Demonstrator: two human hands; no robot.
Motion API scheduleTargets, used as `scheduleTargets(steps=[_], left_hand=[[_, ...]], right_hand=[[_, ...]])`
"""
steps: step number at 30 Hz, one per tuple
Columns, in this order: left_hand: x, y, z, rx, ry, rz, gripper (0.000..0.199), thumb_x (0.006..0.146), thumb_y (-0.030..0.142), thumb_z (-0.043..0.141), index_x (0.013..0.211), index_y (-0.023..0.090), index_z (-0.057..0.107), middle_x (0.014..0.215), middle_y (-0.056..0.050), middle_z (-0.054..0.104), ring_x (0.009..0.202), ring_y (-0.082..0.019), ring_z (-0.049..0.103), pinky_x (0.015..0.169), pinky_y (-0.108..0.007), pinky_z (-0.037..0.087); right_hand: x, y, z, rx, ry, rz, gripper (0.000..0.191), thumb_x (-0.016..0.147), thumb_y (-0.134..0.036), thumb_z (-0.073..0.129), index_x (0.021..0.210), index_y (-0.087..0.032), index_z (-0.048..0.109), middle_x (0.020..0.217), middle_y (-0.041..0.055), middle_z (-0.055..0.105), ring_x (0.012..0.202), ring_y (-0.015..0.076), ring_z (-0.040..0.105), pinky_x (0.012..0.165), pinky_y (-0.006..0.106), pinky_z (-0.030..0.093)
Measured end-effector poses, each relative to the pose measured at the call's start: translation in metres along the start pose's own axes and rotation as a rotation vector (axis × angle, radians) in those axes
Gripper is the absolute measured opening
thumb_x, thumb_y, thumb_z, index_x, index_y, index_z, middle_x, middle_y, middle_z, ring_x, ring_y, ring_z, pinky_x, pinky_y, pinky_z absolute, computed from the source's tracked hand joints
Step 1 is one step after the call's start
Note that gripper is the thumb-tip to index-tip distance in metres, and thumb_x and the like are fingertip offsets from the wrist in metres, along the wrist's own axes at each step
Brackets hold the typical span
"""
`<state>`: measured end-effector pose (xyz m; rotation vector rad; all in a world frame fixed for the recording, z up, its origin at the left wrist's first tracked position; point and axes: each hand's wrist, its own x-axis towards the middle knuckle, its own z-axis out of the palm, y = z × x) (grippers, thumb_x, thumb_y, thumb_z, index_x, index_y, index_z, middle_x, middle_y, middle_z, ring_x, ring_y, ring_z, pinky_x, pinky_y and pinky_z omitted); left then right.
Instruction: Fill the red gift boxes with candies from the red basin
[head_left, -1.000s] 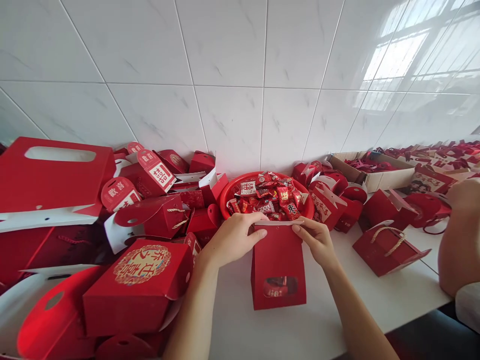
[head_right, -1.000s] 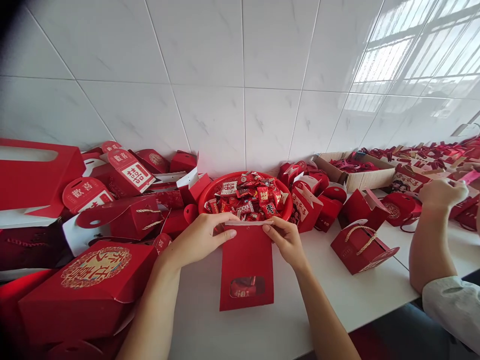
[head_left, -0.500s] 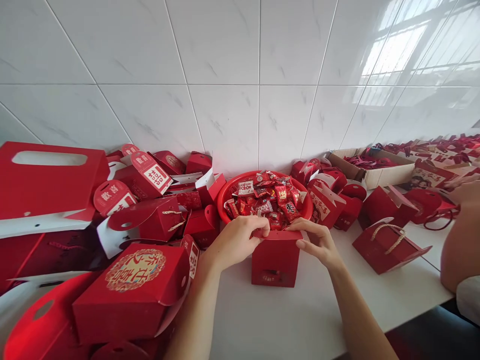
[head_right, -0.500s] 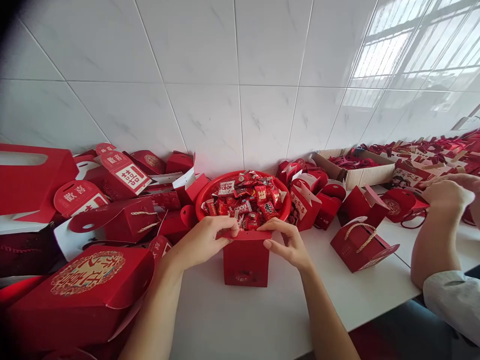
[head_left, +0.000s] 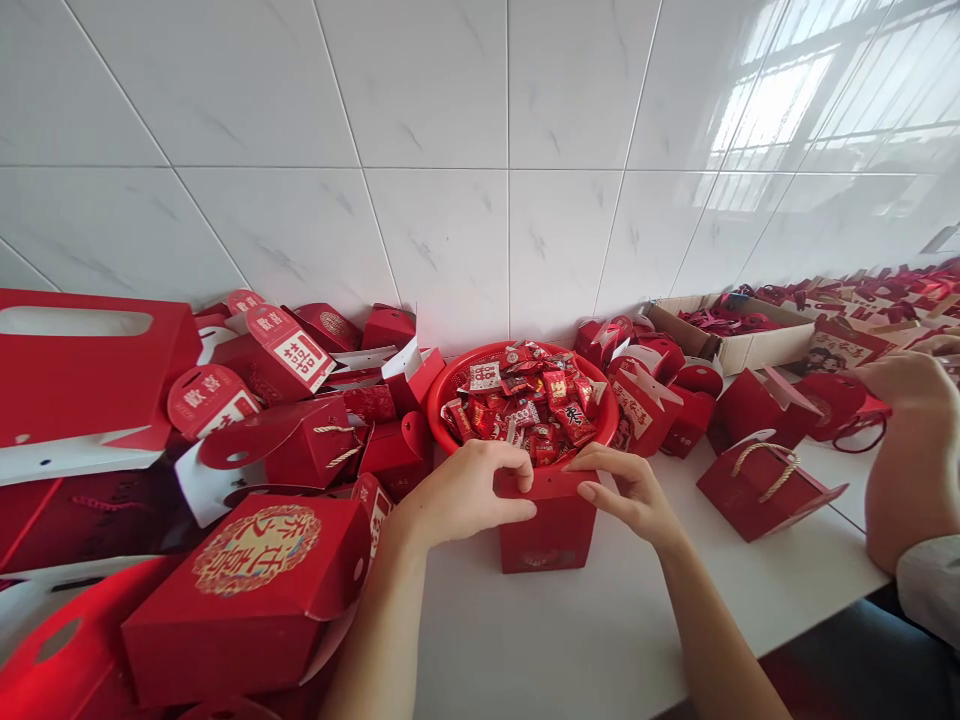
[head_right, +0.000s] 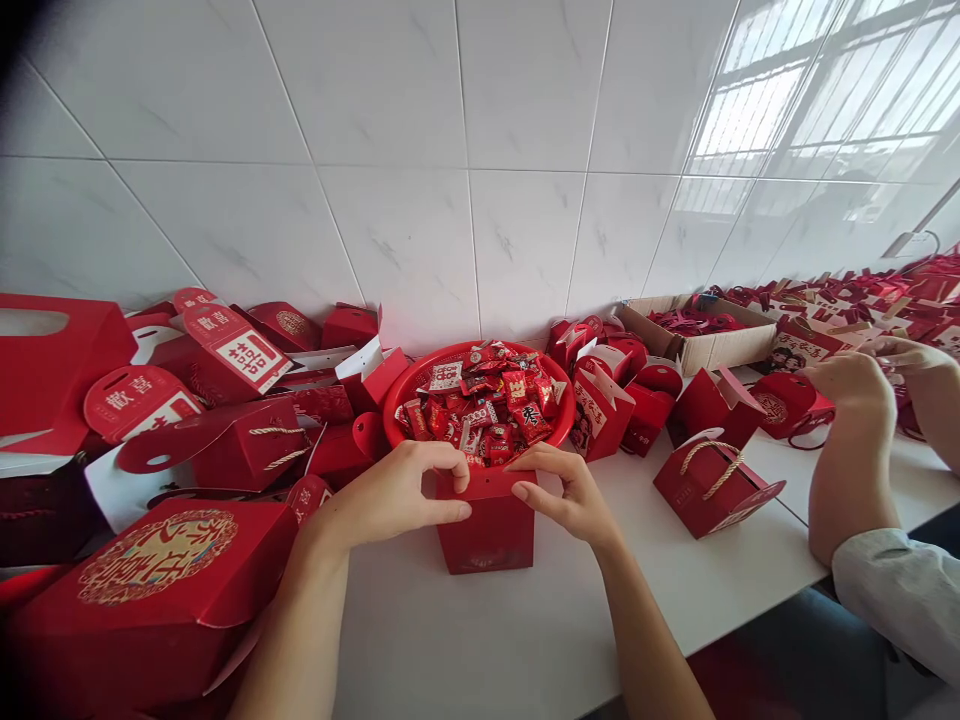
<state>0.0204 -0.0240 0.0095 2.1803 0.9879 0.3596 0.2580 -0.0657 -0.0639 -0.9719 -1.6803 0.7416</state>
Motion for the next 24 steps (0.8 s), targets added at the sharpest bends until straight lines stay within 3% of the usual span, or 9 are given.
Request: scheduleTargets(steps=[6,13,19,24], left_hand=[[-0.001,0.001,-0.002,-0.069,-0.033,0.005,0.015,0.084,0.036,0.065,0.080,0.022,0.065,0.086,0.002,0.069,0.085,-0.019,0.063,0.080,-0.030,0.046],[0.000,-0.002,-0.001,-0.078,-0.021,-0.045,0.014,0.083,0.034,0.068,0.092,0.023,0.065,0.098,0.001,0.071,0.096,-0.021,0.064,0.086,-0.032,0.046],[0.000,-0.005,0.003,-0.091,-0.017,-0.082,0.032,0.083,0.036,0.069,0.113,0.026,0.072,0.120,-0.002,0.074,0.109,-0.026,0.067,0.091,-0.034,0.049],[-0.001,-0.003,0.004,-0.053,0.013,-0.033,0.025,0.083,0.034,0.068,0.105,0.024,0.077,0.118,-0.003,0.077,0.110,-0.027,0.068,0.088,-0.032,0.050]], right_hand=[[-0.008,0.000,0.002,-0.006,0.029,0.013,0.025,0.091,-0.044,0.068,0.097,-0.022,0.079,0.090,0.0074,0.075,0.082,0.0219,0.067,0.075,0.032,0.053],[-0.011,0.001,0.007,0.010,0.061,0.008,0.022,0.092,-0.041,0.068,0.097,-0.023,0.079,0.092,0.0063,0.076,0.085,0.0216,0.068,0.078,0.031,0.054],[-0.012,-0.004,0.009,-0.025,0.069,0.022,0.025,0.094,-0.042,0.064,0.097,-0.021,0.077,0.092,0.0064,0.076,0.084,0.0212,0.068,0.076,0.030,0.054],[-0.019,-0.004,0.016,-0.008,0.106,0.092,0.029,0.096,-0.046,0.060,0.102,-0.022,0.073,0.091,0.0062,0.074,0.084,0.0216,0.068,0.072,0.028,0.053]])
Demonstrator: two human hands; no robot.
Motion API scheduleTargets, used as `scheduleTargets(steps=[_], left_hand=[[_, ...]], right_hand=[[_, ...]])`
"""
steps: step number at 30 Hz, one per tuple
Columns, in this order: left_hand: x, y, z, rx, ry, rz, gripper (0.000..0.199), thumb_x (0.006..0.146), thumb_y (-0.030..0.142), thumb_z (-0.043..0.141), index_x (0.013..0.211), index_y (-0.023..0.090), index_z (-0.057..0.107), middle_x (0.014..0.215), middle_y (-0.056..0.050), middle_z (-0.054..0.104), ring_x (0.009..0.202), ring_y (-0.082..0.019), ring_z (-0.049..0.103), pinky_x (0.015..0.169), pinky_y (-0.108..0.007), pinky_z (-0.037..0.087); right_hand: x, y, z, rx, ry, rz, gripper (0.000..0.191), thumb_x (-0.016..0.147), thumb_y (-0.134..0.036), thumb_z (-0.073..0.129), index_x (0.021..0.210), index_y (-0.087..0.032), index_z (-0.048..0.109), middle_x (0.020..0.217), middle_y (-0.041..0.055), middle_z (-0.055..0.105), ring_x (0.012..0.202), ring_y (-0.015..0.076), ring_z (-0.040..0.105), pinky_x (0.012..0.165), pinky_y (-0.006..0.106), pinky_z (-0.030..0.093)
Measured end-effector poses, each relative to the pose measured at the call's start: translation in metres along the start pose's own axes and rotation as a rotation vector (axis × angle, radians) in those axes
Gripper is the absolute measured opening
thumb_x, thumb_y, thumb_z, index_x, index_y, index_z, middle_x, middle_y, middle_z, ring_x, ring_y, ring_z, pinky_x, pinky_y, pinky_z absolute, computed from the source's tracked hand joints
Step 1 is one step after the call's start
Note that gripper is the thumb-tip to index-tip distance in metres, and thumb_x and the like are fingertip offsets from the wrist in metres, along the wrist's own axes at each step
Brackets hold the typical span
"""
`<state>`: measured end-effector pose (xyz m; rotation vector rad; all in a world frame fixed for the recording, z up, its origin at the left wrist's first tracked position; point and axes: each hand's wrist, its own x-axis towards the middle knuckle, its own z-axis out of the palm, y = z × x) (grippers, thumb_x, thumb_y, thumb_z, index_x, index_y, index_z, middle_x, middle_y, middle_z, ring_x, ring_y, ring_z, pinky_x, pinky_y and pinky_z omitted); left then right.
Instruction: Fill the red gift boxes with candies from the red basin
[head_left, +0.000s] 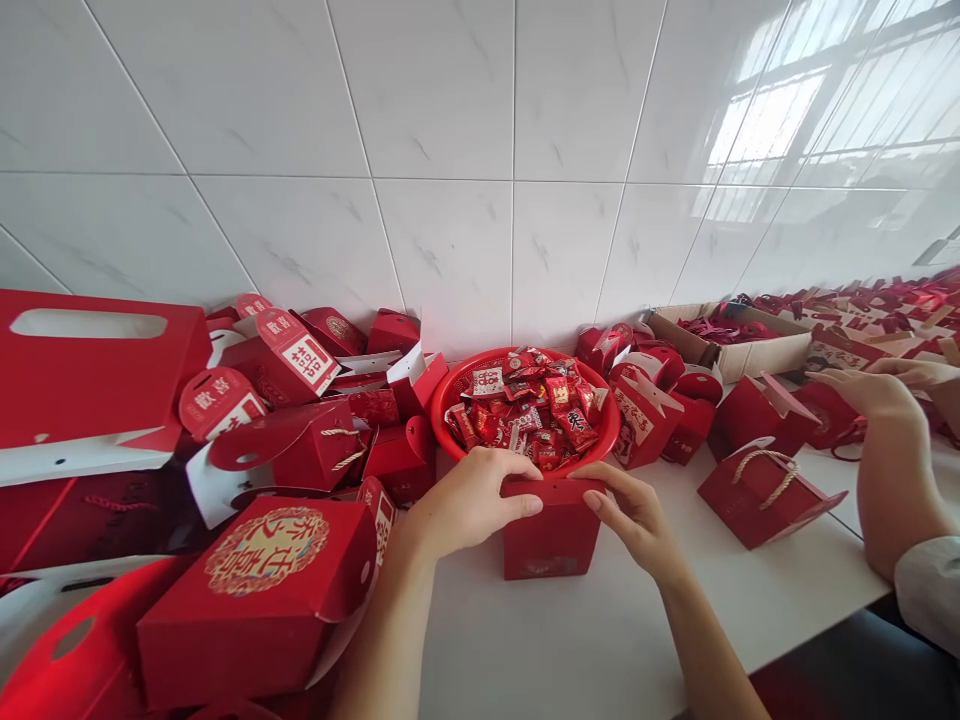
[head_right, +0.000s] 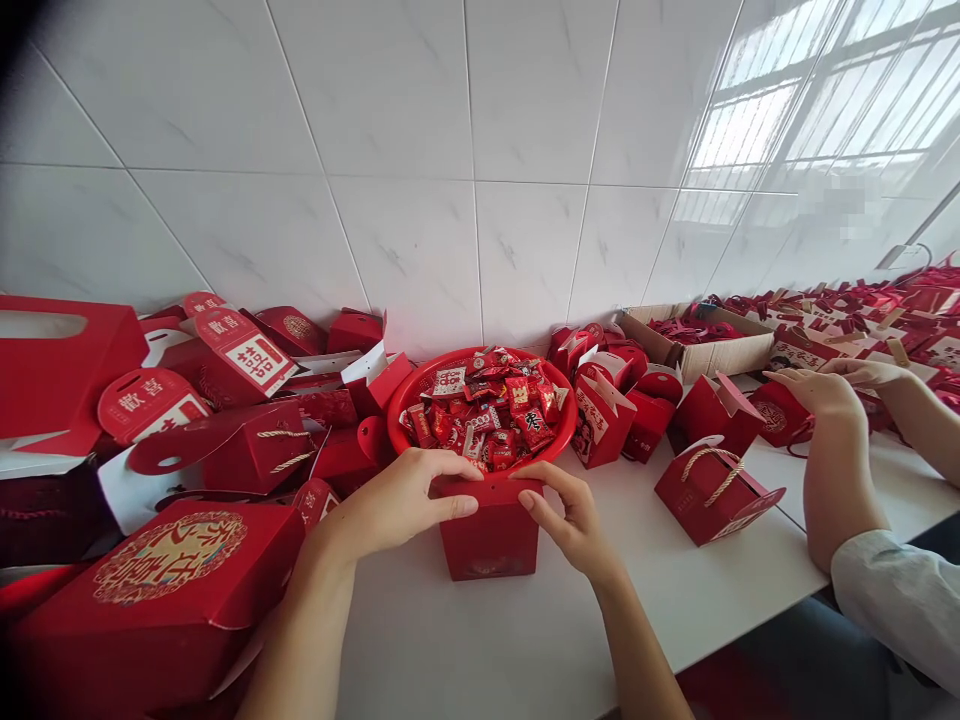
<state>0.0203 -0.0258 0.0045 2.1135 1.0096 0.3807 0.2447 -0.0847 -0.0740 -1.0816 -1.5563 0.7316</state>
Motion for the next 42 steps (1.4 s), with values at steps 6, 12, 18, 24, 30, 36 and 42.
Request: scheduleTargets(steps=[6,12,18,24,30,36,42], left_hand=[[-0.001,0.000,0.002,0.014,0.026,0.011,0.024,0.083,0.032,0.067,0.103,0.024,0.077,0.115,-0.003,0.078,0.110,-0.027,0.069,0.088,-0.032,0.051],[-0.002,0.002,0.005,0.035,0.045,0.023,0.024,0.083,0.029,0.068,0.104,0.023,0.076,0.115,-0.005,0.077,0.108,-0.027,0.069,0.092,-0.035,0.050],[-0.002,0.004,0.006,0.052,0.060,0.012,0.024,0.081,0.026,0.070,0.104,0.022,0.076,0.115,-0.006,0.077,0.109,-0.028,0.069,0.095,-0.036,0.050],[0.001,0.003,0.006,0.042,0.064,-0.006,0.020,0.080,0.027,0.071,0.099,0.022,0.076,0.110,-0.005,0.078,0.106,-0.028,0.069,0.092,-0.036,0.050],[0.001,0.001,0.005,0.042,0.056,0.001,0.021,0.080,0.027,0.071,0.099,0.022,0.076,0.108,-0.004,0.078,0.103,-0.027,0.070,0.088,-0.034,0.049],[0.002,-0.004,0.002,0.023,0.049,0.022,0.019,0.081,0.027,0.068,0.098,0.023,0.076,0.111,-0.002,0.078,0.103,-0.026,0.070,0.086,-0.033,0.049],[0.003,-0.004,0.002,0.025,0.039,0.037,0.019,0.080,0.023,0.068,0.097,0.023,0.076,0.111,-0.002,0.078,0.104,-0.025,0.070,0.086,-0.030,0.049]], right_hand=[[-0.005,0.002,0.005,0.035,0.028,0.013,0.029,0.097,-0.047,0.057,0.104,-0.022,0.071,0.087,0.0046,0.072,0.079,0.0204,0.066,0.067,0.027,0.053],[-0.006,-0.003,0.004,-0.013,0.003,-0.015,0.029,0.100,-0.045,0.052,0.107,-0.023,0.070,0.090,0.0045,0.073,0.076,0.0185,0.065,0.065,0.025,0.052],[-0.007,-0.005,0.005,-0.035,-0.012,-0.004,0.031,0.102,-0.046,0.048,0.109,-0.023,0.069,0.089,0.0045,0.072,0.073,0.0182,0.063,0.063,0.025,0.052],[-0.005,-0.008,-0.003,-0.136,-0.073,-0.013,0.031,0.102,-0.044,0.048,0.115,-0.025,0.068,0.087,0.0032,0.070,0.071,0.0173,0.060,0.062,0.025,0.049],[-0.004,-0.011,-0.003,-0.112,-0.086,0.018,0.031,0.103,-0.045,0.048,0.116,-0.026,0.068,0.094,0.0039,0.072,0.079,0.0182,0.063,0.069,0.026,0.052],[-0.015,0.005,0.006,0.203,-0.105,0.062,0.036,0.097,-0.043,0.061,0.131,-0.030,0.060,0.120,0.0066,0.071,0.102,0.0225,0.068,0.082,0.030,0.057],[-0.015,0.018,0.014,0.295,0.004,0.060,0.022,0.095,-0.039,0.065,0.111,-0.028,0.075,0.103,0.0045,0.077,0.091,0.0181,0.070,0.078,0.024,0.056]])
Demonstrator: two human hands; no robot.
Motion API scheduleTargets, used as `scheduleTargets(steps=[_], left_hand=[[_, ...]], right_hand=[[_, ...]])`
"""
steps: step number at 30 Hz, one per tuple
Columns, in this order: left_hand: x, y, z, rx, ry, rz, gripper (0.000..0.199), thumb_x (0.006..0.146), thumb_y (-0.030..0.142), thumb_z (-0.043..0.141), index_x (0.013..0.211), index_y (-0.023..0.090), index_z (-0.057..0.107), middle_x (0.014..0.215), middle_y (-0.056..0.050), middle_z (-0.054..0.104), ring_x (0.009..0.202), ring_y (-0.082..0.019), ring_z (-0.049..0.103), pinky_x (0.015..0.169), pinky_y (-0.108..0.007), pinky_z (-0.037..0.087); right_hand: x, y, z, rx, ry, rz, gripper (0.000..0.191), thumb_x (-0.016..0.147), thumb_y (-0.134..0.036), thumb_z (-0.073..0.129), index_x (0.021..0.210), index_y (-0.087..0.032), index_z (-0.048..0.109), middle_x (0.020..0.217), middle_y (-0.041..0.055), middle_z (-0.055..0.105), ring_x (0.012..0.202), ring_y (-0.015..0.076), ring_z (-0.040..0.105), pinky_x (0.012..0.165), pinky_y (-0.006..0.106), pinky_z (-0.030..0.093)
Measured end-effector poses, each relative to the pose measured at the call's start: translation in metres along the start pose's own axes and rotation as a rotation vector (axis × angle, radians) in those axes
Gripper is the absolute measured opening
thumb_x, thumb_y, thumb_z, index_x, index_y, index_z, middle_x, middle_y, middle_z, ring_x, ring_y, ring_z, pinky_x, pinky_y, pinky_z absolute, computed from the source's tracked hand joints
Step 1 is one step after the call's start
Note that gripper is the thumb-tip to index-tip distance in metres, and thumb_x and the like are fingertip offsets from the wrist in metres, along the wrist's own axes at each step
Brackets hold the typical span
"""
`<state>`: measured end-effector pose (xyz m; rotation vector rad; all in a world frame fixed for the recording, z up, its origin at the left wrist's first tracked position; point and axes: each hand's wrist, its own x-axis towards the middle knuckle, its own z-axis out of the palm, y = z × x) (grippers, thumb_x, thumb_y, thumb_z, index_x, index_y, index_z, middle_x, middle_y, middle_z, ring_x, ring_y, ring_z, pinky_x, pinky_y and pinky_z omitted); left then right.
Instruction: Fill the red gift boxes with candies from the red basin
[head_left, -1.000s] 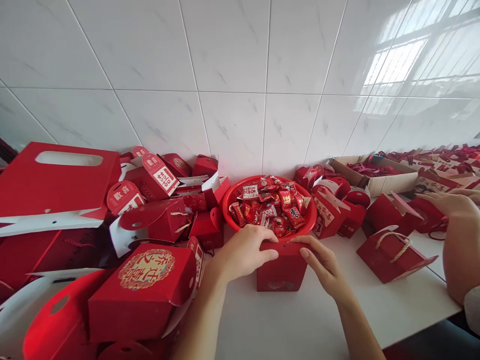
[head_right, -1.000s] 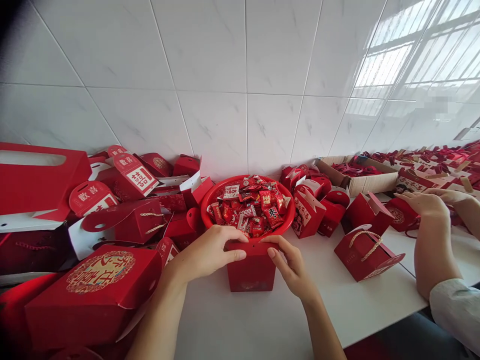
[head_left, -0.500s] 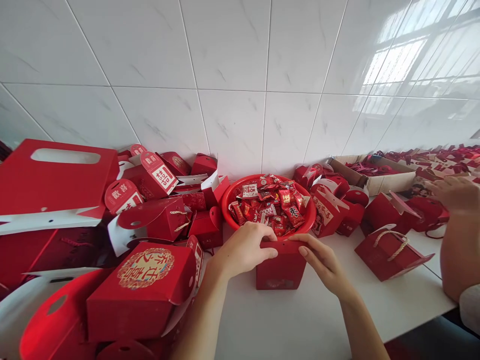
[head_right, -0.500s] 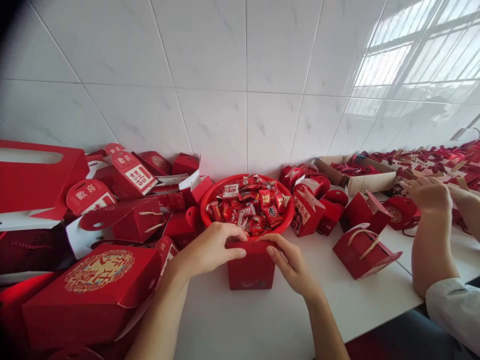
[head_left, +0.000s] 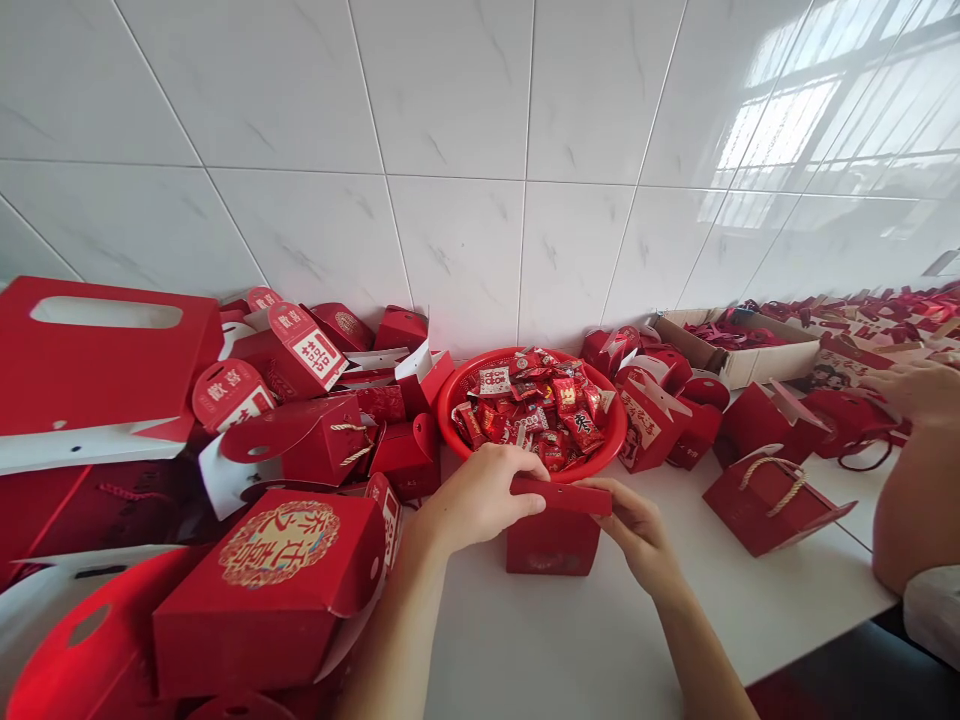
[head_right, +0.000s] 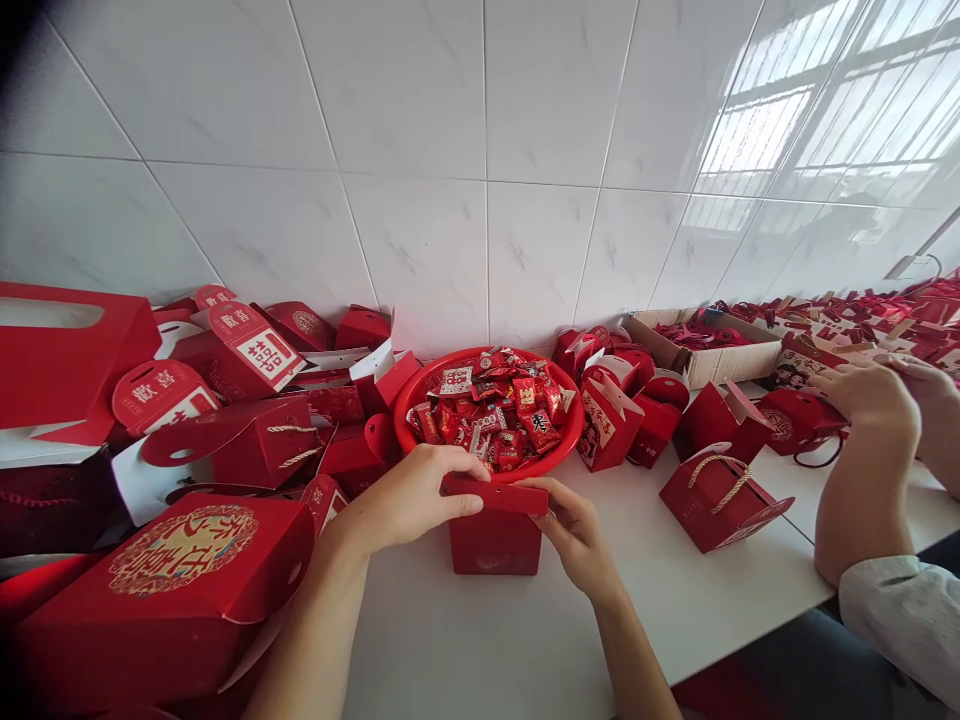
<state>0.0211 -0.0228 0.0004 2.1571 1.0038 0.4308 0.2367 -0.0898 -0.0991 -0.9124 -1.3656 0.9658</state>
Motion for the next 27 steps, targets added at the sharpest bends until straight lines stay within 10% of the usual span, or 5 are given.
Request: scheduleTargets(steps=[10,27], left_hand=[[0.005,0.000,0.006,0.098,0.022,0.020,0.018,0.081,0.018,0.065,0.095,0.021,0.076,0.104,-0.003,0.078,0.099,-0.024,0.070,0.087,-0.032,0.049],[0.007,-0.005,0.003,0.094,-0.044,0.011,0.018,0.084,0.027,0.065,0.095,0.025,0.080,0.099,0.000,0.081,0.093,-0.024,0.073,0.083,-0.030,0.049]], right_hand=[[-0.001,0.002,-0.004,0.081,-0.031,0.038,0.037,0.089,-0.050,0.069,0.117,-0.027,0.075,0.105,0.0063,0.078,0.092,0.0238,0.072,0.079,0.031,0.058],[-0.004,-0.012,0.003,-0.470,0.073,-0.182,0.022,0.099,-0.029,0.056,0.107,-0.020,0.074,0.089,0.0031,0.079,0.073,0.0151,0.072,0.067,0.022,0.056]])
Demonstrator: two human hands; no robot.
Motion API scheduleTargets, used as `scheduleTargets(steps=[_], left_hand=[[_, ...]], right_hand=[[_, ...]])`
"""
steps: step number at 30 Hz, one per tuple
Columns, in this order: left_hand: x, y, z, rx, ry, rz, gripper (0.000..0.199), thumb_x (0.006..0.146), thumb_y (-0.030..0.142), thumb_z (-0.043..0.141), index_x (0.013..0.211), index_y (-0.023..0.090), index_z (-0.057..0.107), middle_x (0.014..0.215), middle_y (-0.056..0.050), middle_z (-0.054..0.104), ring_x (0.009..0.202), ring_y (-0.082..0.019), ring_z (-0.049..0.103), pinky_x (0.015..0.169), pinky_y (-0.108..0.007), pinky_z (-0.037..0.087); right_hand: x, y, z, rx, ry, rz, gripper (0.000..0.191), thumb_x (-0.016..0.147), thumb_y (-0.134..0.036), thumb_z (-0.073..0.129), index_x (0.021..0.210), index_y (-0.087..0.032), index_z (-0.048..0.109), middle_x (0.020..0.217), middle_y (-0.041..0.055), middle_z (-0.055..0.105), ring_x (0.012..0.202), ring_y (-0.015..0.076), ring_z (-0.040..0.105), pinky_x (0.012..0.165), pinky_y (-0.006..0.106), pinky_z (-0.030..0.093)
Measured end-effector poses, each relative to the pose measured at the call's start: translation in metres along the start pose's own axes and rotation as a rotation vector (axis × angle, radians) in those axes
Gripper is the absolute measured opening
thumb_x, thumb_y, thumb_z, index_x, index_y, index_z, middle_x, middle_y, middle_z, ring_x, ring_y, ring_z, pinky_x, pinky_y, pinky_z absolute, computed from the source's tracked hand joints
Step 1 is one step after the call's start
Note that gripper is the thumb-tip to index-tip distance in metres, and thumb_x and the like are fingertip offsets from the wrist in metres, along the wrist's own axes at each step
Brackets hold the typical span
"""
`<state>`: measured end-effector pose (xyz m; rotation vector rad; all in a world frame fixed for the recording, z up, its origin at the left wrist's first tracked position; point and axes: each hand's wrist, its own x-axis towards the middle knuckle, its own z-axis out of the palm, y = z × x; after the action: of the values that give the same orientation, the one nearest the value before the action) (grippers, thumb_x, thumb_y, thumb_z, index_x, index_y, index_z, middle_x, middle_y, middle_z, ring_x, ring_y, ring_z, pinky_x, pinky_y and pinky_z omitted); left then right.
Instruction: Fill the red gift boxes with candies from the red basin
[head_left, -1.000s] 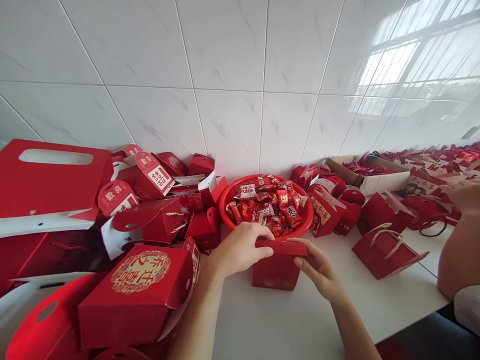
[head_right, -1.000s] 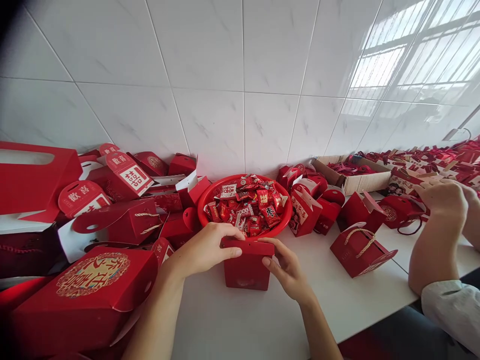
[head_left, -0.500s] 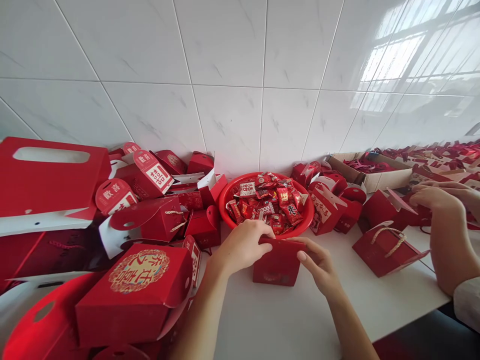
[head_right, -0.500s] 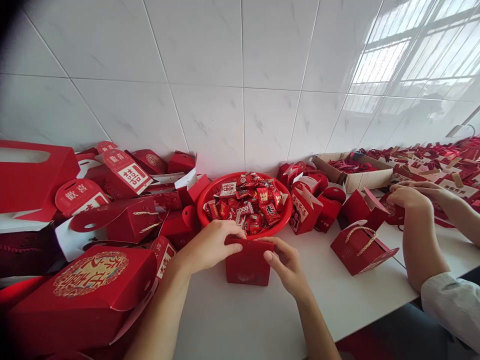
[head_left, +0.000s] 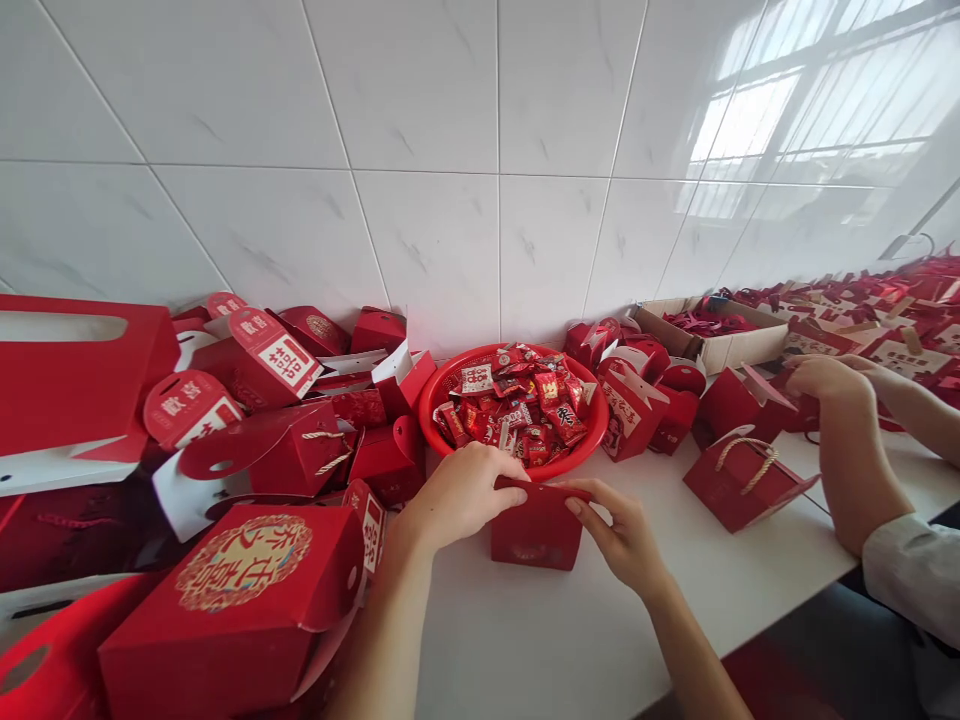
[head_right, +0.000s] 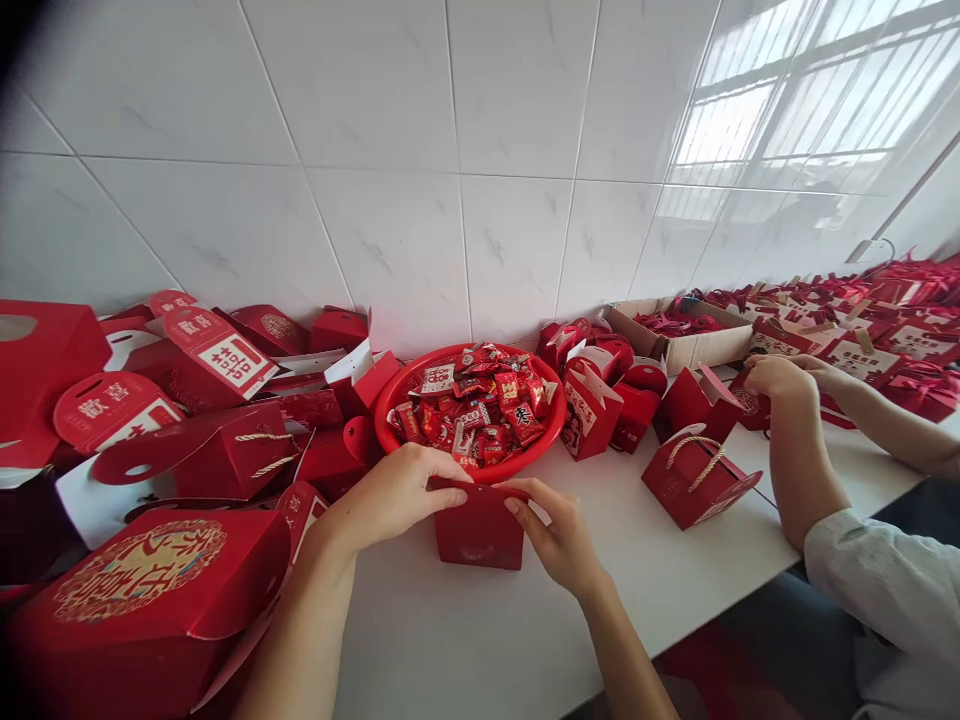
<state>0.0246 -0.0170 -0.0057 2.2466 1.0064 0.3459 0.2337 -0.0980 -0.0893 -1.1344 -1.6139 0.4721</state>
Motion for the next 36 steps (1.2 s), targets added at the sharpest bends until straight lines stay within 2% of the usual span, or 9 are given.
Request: scheduleTargets(steps=[5,8,11,15,21,28,30,33,36], left_hand=[[0.004,0.004,0.003,-0.046,-0.006,0.020,0.029,0.085,0.031,0.066,0.111,0.025,0.077,0.117,-0.002,0.077,0.108,-0.025,0.070,0.093,-0.030,0.049],[0.007,0.006,0.003,-0.032,-0.010,-0.027,0.042,0.086,0.033,0.064,0.126,0.022,0.071,0.119,-0.006,0.075,0.103,-0.025,0.070,0.091,-0.032,0.052],[0.008,0.006,0.004,-0.005,-0.033,-0.056,0.045,0.088,0.037,0.061,0.129,0.020,0.069,0.115,-0.008,0.074,0.096,-0.024,0.070,0.089,-0.035,0.052],[0.008,0.005,0.005,0.004,-0.057,-0.041,0.045,0.088,0.041,0.059,0.127,0.019,0.069,0.114,-0.009,0.070,0.093,-0.024,0.068,0.087,-0.035,0.053],[0.008,0.008,0.005,0.008,-0.050,-0.022,0.042,0.089,0.039,0.058,0.123,0.019,0.070,0.112,-0.008,0.070,0.090,-0.023,0.068,0.087,-0.035,0.053],[0.007,0.009,0.004,0.016,-0.058,-0.011,0.042,0.090,0.038,0.057,0.126,0.017,0.069,0.112,-0.009,0.070,0.091,-0.023,0.069,0.089,-0.037,0.052],[0.007,0.010,0.004,0.017,-0.057,-0.014,0.042,0.091,0.038,0.057,0.125,0.018,0.070,0.112,-0.009,0.070,0.091,-0.023,0.069,0.089,-0.037,0.052],[0.007,0.010,0.004,0.016,-0.048,-0.017,0.042,0.090,0.039,0.058,0.125,0.019,0.070,0.112,-0.008,0.071,0.093,-0.024,0.069,0.089,-0.037,0.053],[0.007,0.009,0.004,0.025,-0.048,-0.027,0.043,0.090,0.040,0.057,0.126,0.020,0.070,0.116,-0.009,0.071,0.095,-0.024,0.069,0.090,-0.036,0.053]], right_hand=[[-0.012,-0.006,-0.023,-0.118,0.123,-0.019,0.018,0.097,-0.028,0.059,0.099,-0.021,0.076,0.082,0.0010,0.078,0.067,0.0141,0.071,0.061,0.020,0.054],[-0.022,0.001,-0.050,-0.226,0.400,0.035,0.018,0.093,-0.034,0.065,0.094,-0.021,0.077,0.078,0.0009,0.077,0.067,0.0156,0.070,0.061,0.021,0.054],[-0.033,0.018,-0.076,-0.342,0.732,0.104,0.030,0.090,-0.046,0.066,0.095,-0.019,0.077,0.079,0.0036,0.077,0.068,0.0178,0.069,0.060,0.024,0.053],[-0.044,0.041,-0.096,-0.529,0.925,0.178,0.052,0.086,-0.065,0.062,0.093,-0.016,0.079,0.080,0.0085,0.077,0.065,0.0198,0.067,0.061,0.029,0.050],[-0.044,0.058,-0.107,-0.582,1.036,0.196,0.064,0.087,-0.073,0.055,0.094,-0.014,0.077,0.086,0.0135,0.078,0.070,0.0220,0.069,0.063,0.030,0.049],[-0.037,0.052,-0.113,-0.715,0.906,0.176,0.068,0.090,-0.075,0.048,0.096,-0.014,0.076,0.084,0.0133,0.077,0.069,0.0230,0.067,0.065,0.033,0.049],[-0.038,0.047,-0.115,-0.768,0.884,0.119,0.068,0.094,-0.071,0.041,0.097,-0.013,0.076,0.087,0.0154,0.077,0.080,0.0271,0.069,0.074,0.038,0.051],[-0.041,0.043,-0.123,-0.796,0.961,0.073,0.067,0.101,-0.057,0.027,0.095,-0.012,0.076,0.092,0.0182,0.075,0.095,0.0316,0.068,0.089,0.047,0.049],[-0.042,0.045,-0.138,-0.816,0.944,0.202,0.055,0.095,-0.051,0.037,0.099,-0.012,0.075,0.109,0.0203,0.072,0.084,0.0285,0.067,0.083,0.047,0.050]])
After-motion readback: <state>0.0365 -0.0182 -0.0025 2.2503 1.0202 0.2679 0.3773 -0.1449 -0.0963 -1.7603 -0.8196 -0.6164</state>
